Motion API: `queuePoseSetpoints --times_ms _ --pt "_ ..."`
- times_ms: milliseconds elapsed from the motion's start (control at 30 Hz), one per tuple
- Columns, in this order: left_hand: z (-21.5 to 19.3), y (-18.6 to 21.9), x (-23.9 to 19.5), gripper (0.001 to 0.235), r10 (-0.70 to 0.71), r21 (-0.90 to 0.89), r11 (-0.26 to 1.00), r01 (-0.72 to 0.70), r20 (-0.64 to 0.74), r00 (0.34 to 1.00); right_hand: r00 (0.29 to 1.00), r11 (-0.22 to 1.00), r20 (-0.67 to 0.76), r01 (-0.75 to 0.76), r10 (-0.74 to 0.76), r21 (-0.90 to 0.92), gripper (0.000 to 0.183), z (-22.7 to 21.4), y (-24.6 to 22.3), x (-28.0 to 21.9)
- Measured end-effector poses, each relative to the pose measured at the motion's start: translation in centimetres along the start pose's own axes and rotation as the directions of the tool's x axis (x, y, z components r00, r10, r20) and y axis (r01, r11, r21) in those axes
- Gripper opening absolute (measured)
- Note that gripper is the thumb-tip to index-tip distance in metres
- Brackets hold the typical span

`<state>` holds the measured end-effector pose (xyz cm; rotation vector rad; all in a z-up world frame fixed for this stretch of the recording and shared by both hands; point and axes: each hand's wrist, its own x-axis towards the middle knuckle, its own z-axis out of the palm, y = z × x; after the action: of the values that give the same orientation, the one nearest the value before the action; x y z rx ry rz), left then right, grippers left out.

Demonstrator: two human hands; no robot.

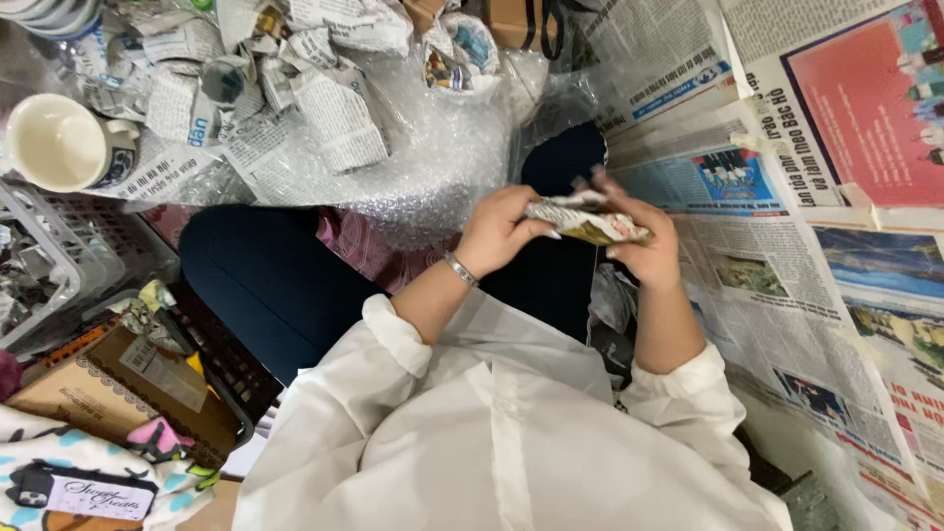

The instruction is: The person wraps several small ceramic dishes, including a pink bowl and a white saucer, using newspaper and bubble wrap. They fold the paper around each item and place the wrapped pieces into a pile.

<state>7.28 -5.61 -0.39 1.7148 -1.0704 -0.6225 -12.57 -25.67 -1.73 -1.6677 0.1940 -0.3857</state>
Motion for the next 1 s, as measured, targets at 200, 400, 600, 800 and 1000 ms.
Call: queuePoseSetpoints --times_ms 200,400,600,800,1000 --pt "-2.5 0.2 -2.0 0.054 -0.041 -0.236 0.972 -0.001 -0.174 0.984 0.905 0.891 -0.178 -0.317 0.387 0.326 0.036 2.8 2.1 0.7" --pt "-5.9 -1.5 -6.9 0.029 -0.230 -0.275 0.951 0.143 -0.317 0.920 0.895 0.770 -0.079 -0.329 0.439 0.547 0.055 12.0 -0.8 6.3" --pt "-7.3 -4.3 -11.7 0.025 -0.422 -0.376 0.889 0.261 -0.455 0.784 0.863 0.739 0.074 -0.469 0.500 0.483 0.048 18.2 -1.1 8.3" --pt "-8.5 -5.7 -12.8 0.031 -0.447 -0.410 0.880 0.242 -0.538 0.715 0.851 0.748 0.144 -0.515 0.505 0.419 0.049 20.2 -0.5 9.8" --pt "-11.7 -3.7 -10.8 0.029 -0.358 -0.328 0.927 0.181 -0.633 0.686 0.837 0.768 0.228 -0.547 0.498 0.332 0.051 19.9 -3.3 13.6"
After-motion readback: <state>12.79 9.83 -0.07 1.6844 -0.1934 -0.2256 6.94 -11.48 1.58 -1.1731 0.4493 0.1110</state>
